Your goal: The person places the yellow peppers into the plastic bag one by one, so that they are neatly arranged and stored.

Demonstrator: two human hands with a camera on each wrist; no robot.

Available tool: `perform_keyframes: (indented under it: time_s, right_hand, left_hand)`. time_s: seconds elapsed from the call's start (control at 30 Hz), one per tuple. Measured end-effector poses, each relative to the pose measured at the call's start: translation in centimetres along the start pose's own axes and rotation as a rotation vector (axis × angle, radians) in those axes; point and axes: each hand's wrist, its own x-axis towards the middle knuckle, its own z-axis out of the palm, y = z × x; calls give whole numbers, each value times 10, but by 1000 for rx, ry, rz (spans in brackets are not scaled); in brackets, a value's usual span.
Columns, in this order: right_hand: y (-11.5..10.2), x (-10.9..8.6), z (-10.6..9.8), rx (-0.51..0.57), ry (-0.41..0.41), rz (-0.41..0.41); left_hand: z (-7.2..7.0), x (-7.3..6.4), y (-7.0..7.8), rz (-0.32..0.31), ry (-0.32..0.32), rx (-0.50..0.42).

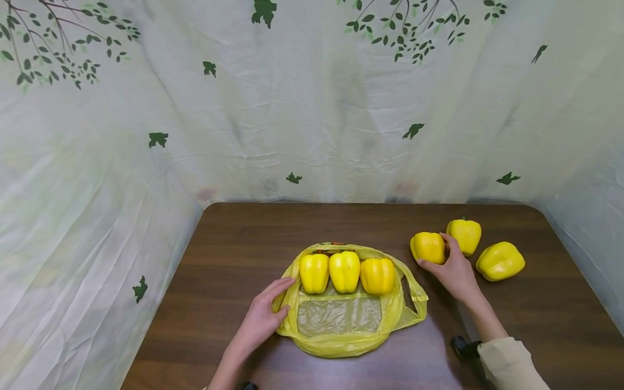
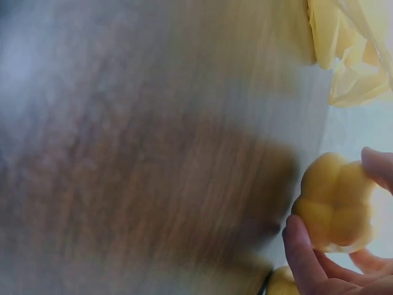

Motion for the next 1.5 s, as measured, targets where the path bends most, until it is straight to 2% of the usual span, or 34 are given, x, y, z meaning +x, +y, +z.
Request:
perform_keyframes:
  time_s: [0.3,0.6,0.9,1.13,1.5]
  right_hand:
    - [-8,-10,-2,29,19,13]
    - [-14,-22,0,40,59,-16]
    - [-24,-32,1,94,71,-28]
    - [-28,-39,6,135,75,-74]
    - [-36,-49,12,136,103,-138]
  left_hand:
    - [0,0,0,-10,-8,-3]
    - [0,0,0,-20,-8,-3]
    - [1,1,0,-33,-8,5]
    - [1,1,-1,-32,-7,6]
    - [1,1,-1,-34,-18,5]
